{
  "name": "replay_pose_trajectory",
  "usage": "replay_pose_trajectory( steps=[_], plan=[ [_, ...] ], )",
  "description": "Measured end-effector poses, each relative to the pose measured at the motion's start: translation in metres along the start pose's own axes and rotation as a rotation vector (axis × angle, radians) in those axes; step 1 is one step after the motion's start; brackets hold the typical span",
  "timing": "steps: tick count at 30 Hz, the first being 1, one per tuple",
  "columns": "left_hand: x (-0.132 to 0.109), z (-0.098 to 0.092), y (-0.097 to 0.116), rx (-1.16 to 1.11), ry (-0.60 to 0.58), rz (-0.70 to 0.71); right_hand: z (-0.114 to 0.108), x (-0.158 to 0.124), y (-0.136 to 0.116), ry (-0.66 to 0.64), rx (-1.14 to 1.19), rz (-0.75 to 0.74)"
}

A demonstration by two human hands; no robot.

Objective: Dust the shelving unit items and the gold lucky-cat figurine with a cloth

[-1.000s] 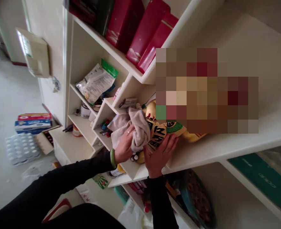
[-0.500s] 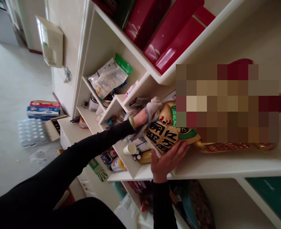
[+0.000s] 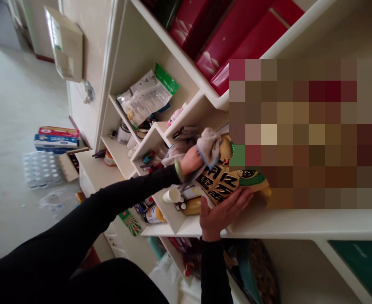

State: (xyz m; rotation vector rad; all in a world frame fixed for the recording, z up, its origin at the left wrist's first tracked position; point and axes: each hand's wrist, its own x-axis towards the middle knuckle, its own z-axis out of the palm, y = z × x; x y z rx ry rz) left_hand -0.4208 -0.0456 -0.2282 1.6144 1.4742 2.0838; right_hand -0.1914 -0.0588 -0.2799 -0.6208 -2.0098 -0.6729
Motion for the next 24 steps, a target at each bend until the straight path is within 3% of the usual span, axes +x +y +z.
replay_pose_trajectory(
  steps=[4,6,8,11,15,19,24],
  plan=[
    [-0.069,0.004,0.025,-0.026,0.097,0.085,0.001,0.000,0.000,0.000,-0.016,0.014],
    [-0.088,0.005,0.034,-0.039,0.123,0.123,0.002,0.000,0.001,-0.001,-0.027,0.017],
    [-0.093,0.005,0.040,-0.046,0.129,0.124,0.002,0.000,0.002,0.004,-0.038,0.009],
    [-0.080,0.003,0.045,-0.004,0.103,0.123,0.004,-0.001,0.005,0.026,-0.055,-0.007],
    [-0.072,0.003,0.037,0.140,0.056,0.177,0.005,-0.002,0.006,0.026,-0.052,-0.012],
    [-0.099,-0.001,0.018,0.286,-0.024,0.221,0.004,-0.001,0.004,0.028,-0.063,-0.007],
    [-0.131,-0.024,0.000,0.459,-0.078,0.202,0.002,-0.001,0.004,-0.005,-0.035,-0.006]
  ],
)
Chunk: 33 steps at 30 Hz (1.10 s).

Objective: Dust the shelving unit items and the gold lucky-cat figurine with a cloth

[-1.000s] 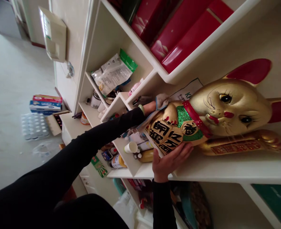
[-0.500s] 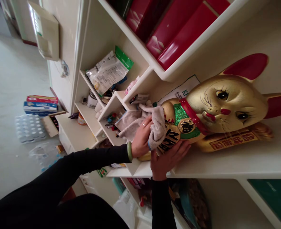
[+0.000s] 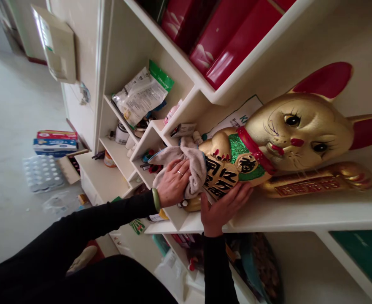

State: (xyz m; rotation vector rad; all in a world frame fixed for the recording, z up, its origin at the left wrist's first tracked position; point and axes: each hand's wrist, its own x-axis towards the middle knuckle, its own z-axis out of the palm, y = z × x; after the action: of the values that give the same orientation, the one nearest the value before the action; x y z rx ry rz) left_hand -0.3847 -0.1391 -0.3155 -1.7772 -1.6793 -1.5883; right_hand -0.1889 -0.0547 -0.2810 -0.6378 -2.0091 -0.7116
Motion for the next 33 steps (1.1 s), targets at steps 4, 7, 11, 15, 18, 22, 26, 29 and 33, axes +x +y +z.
replay_pose_trajectory(
  steps=[4,7,11,15,18,22,26,29,33],
  plan=[
    [0.005,-0.015,-0.015,0.058,-0.044,0.012,-0.001,-0.001,0.002,-0.005,0.025,-0.013],
    [0.024,-0.021,-0.025,0.027,-0.050,-0.030,-0.001,-0.001,0.003,-0.005,0.026,-0.021],
    [0.046,-0.026,-0.032,0.002,-0.087,-0.093,0.000,-0.001,0.002,-0.005,0.027,-0.015],
    [0.042,-0.029,-0.031,-0.015,-0.091,-0.088,0.000,0.000,0.001,0.000,0.020,-0.022],
    [0.034,-0.029,-0.029,-0.043,-0.052,-0.044,0.000,0.001,0.000,0.006,0.011,-0.030],
    [0.039,-0.028,-0.029,0.031,-0.081,-0.061,0.000,0.001,0.000,0.027,0.010,-0.037],
    [0.037,-0.022,-0.023,0.035,-0.064,-0.067,0.001,0.001,-0.002,0.018,0.011,-0.013],
    [0.017,-0.007,-0.014,-0.064,0.015,-0.011,0.001,0.002,-0.005,0.002,0.003,0.007],
    [-0.009,0.020,-0.006,-0.176,0.099,0.080,0.000,0.005,-0.010,-0.014,0.012,0.038]
  ],
)
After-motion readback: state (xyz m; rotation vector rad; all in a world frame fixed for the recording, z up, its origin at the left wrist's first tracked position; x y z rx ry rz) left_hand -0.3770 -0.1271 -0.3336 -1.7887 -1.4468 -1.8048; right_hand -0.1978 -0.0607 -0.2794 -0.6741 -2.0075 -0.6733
